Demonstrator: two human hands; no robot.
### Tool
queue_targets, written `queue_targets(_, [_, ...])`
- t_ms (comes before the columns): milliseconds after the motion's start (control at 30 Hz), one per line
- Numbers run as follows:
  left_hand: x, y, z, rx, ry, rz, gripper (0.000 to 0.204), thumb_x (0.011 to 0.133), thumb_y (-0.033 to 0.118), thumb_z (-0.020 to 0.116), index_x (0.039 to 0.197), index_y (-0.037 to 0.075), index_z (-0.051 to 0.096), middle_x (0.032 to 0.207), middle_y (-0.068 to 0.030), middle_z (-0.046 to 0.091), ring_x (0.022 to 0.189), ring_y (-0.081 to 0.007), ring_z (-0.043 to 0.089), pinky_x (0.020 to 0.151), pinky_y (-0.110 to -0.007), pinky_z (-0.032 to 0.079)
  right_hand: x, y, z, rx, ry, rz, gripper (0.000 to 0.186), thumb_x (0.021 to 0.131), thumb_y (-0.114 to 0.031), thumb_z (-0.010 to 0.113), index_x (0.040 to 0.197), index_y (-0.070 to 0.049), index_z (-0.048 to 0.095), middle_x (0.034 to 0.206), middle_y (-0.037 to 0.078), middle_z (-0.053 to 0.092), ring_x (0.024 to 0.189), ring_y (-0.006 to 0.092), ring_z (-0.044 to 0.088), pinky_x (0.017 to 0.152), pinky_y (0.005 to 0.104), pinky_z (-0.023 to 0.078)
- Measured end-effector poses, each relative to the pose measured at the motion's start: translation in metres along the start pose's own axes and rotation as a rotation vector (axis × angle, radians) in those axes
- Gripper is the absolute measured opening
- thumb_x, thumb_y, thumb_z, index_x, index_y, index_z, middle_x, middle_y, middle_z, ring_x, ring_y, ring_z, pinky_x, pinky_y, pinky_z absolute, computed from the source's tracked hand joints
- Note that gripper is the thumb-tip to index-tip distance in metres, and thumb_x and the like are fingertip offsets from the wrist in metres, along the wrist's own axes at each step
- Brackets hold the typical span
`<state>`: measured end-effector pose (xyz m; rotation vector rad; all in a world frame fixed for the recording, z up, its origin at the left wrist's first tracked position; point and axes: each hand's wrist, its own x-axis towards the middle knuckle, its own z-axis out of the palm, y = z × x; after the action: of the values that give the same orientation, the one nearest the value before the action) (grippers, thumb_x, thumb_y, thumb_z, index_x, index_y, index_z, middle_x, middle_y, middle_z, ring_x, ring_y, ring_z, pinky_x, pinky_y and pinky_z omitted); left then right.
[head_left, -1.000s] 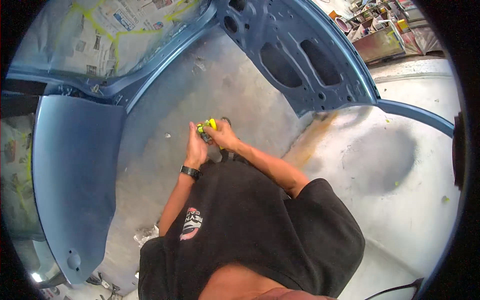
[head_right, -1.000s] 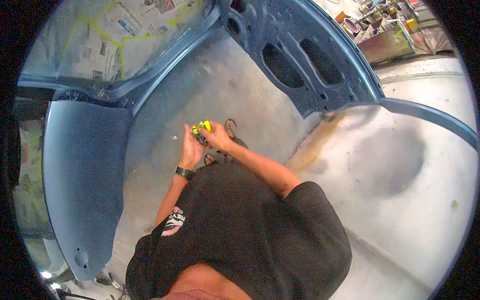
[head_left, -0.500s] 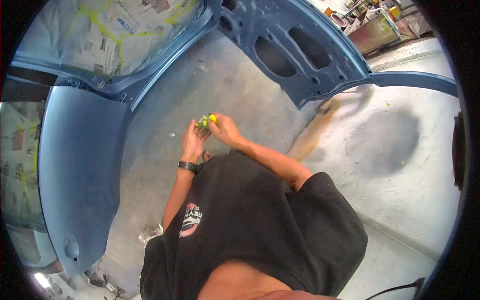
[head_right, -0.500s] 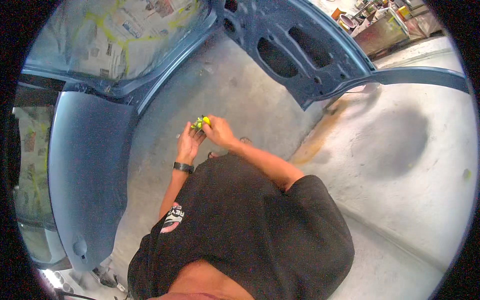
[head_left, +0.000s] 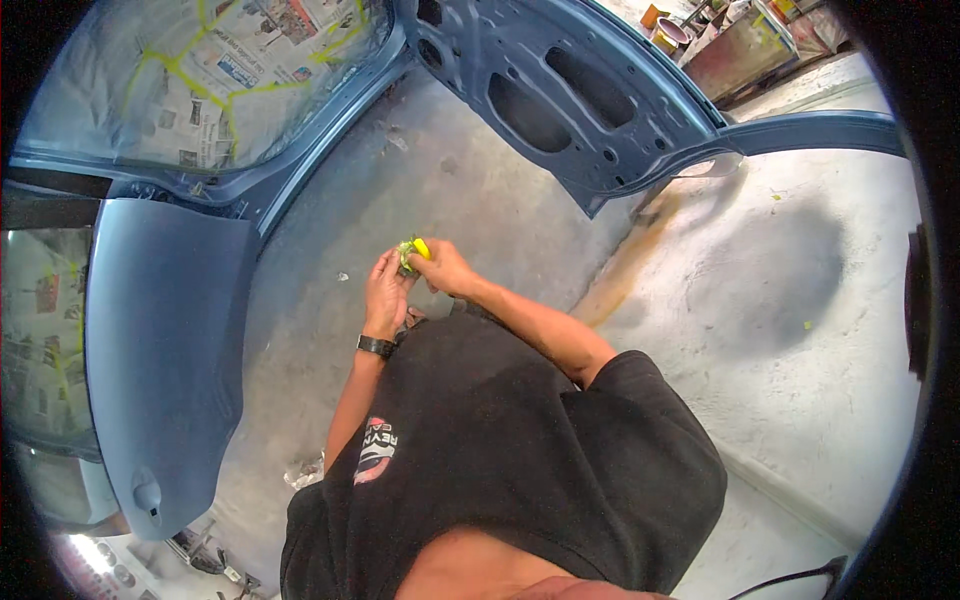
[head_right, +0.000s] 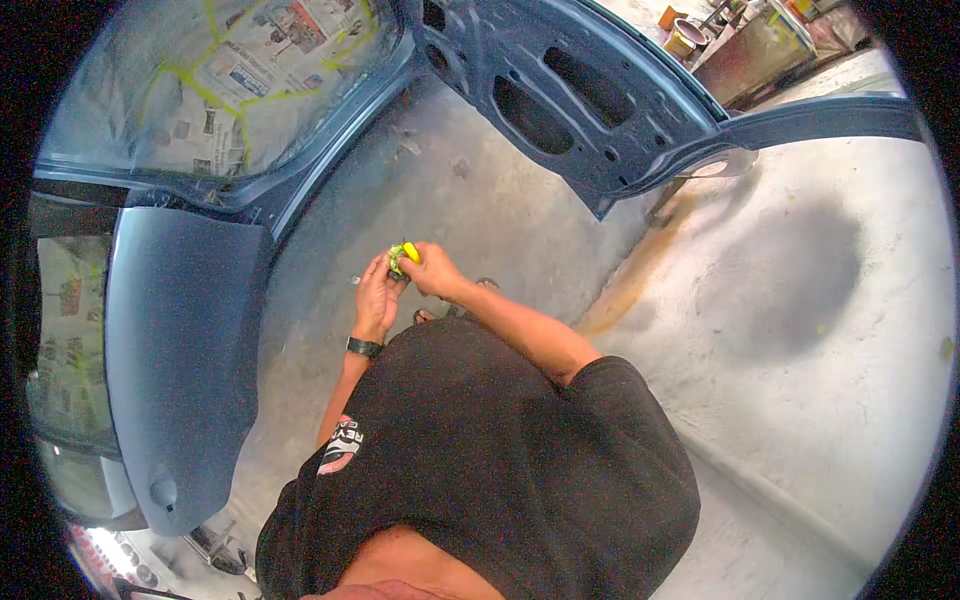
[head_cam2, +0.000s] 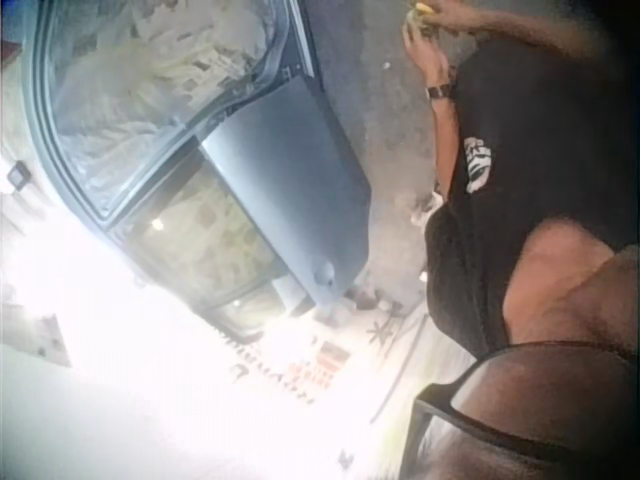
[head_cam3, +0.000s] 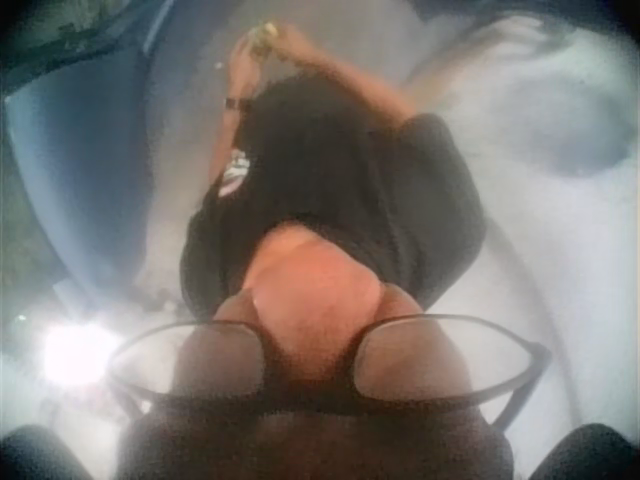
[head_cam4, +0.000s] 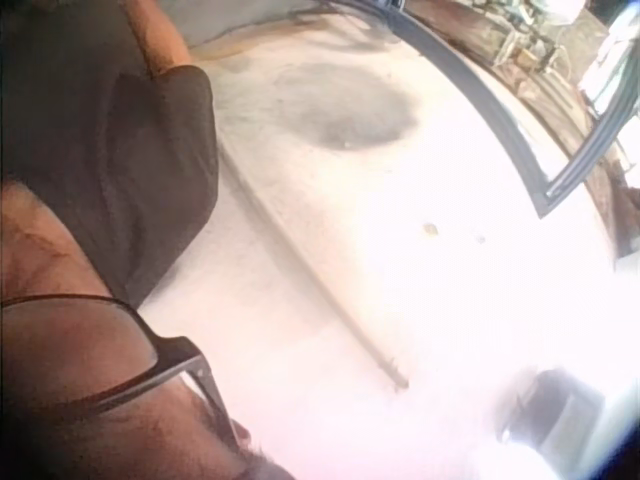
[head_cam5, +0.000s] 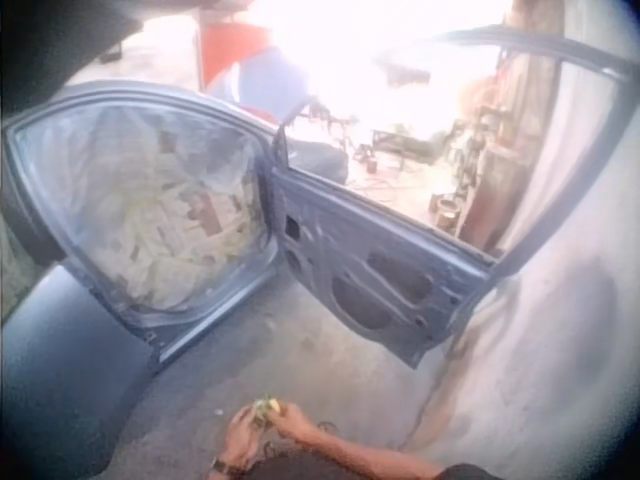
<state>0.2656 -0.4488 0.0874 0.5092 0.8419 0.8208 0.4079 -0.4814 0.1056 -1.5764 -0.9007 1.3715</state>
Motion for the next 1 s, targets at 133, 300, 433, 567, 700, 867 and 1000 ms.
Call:
queue_targets(133, [-0.010, -0.007, 0.014, 0.147, -0.015, 0.013, 0.028, 0.099, 0.022, 0.048, 0.122, 0.005, 0.051, 0.120, -0.0076, 0.057, 0.104, -0.0198, 0.060, 0.088, -0.039, 0.052, 0.006, 0.021, -0.006, -0.225, 0.066, -0.046, 0.033, 0.085, -0.028, 0.060, 0.086, 0.005, 0.058, 0.055, 0.015, 0.057, 0.045, 0.0244, 0.058, 0.047, 0.0395, 0.046])
queue_targets(300, [-0.015, 0.000, 0.027, 0.177, 0.011, -0.022, 0.027, 0.100, 0.025, 0.047, 0.121, 0.008, 0.052, 0.117, -0.0059, 0.058, 0.105, -0.0186, 0.060, 0.085, -0.039, 0.054, 0.004, 0.029, -0.009, -0.237, 0.142, -0.114, 0.037, 0.084, -0.031, 0.062, 0.085, 0.006, 0.056, 0.067, 0.023, 0.059, 0.050, 0.0326, 0.060, 0.053, 0.0440, 0.047])
queue_targets(433, [-0.012, -0.006, 0.025, 0.245, 0.048, 0.025, 0.026, 0.099, 0.029, 0.050, 0.116, 0.010, 0.054, 0.112, -0.0019, 0.060, 0.099, -0.0141, 0.059, 0.080, -0.035, 0.052, 0.005, 0.012, -0.012, -0.344, 0.203, -0.155, 0.041, 0.082, -0.030, 0.066, 0.088, 0.008, 0.052, 0.078, 0.028, 0.060, 0.072, 0.0397, 0.062, 0.066, 0.0468, 0.048])
queue_targets(567, [-0.008, -0.002, 0.022, 0.141, 0.065, -0.116, 0.031, 0.093, 0.031, 0.060, 0.114, 0.009, 0.054, 0.100, -0.0010, 0.058, 0.089, -0.0103, 0.056, 0.069, -0.030, 0.051, 0.001, -0.011, -0.015, -0.089, 0.101, 0.066, 0.039, 0.082, -0.025, 0.068, 0.089, 0.008, 0.049, 0.074, 0.024, 0.059, 0.071, 0.0367, 0.063, 0.062, 0.0454, 0.049])
queue_targets(700, [-0.003, -0.007, 0.039, 0.184, 0.091, -0.024, 0.028, 0.093, 0.027, 0.062, 0.112, 0.008, 0.055, 0.095, -0.0004, 0.059, 0.084, -0.0102, 0.057, 0.070, -0.031, 0.051, 0.011, 0.007, -0.016, -0.173, 0.201, -0.108, 0.034, 0.084, -0.022, 0.067, 0.086, 0.005, 0.048, 0.068, 0.016, 0.057, 0.049, 0.0210, 0.058, 0.041, 0.0369, 0.045])
queue_targets(867, [0.008, -0.005, 0.032, 0.167, 0.124, 0.049, 0.019, 0.096, 0.025, 0.057, 0.105, 0.008, 0.057, 0.091, -0.0017, 0.061, 0.080, -0.0100, 0.058, 0.069, -0.027, 0.050, 0.000, -0.033, -0.022, 0.055, 0.067, -0.005, 0.028, 0.088, -0.023, 0.064, 0.085, 0.000, 0.049, 0.064, 0.007, 0.054, 0.045, 0.0124, 0.051, 0.038, 0.0304, 0.040])
queue_targets(1000, [0.024, -0.008, 0.014, 0.081, 0.115, 0.031, 0.023, 0.095, 0.024, 0.058, 0.109, 0.005, 0.057, 0.094, -0.0016, 0.059, 0.081, -0.0109, 0.056, 0.069, -0.029, 0.051, 0.005, -0.030, -0.027, 0.079, -0.043, -0.016, 0.029, 0.092, -0.029, 0.058, 0.086, -0.001, 0.052, 0.062, 0.006, 0.055, 0.043, 0.0134, 0.053, 0.037, 0.0298, 0.043])
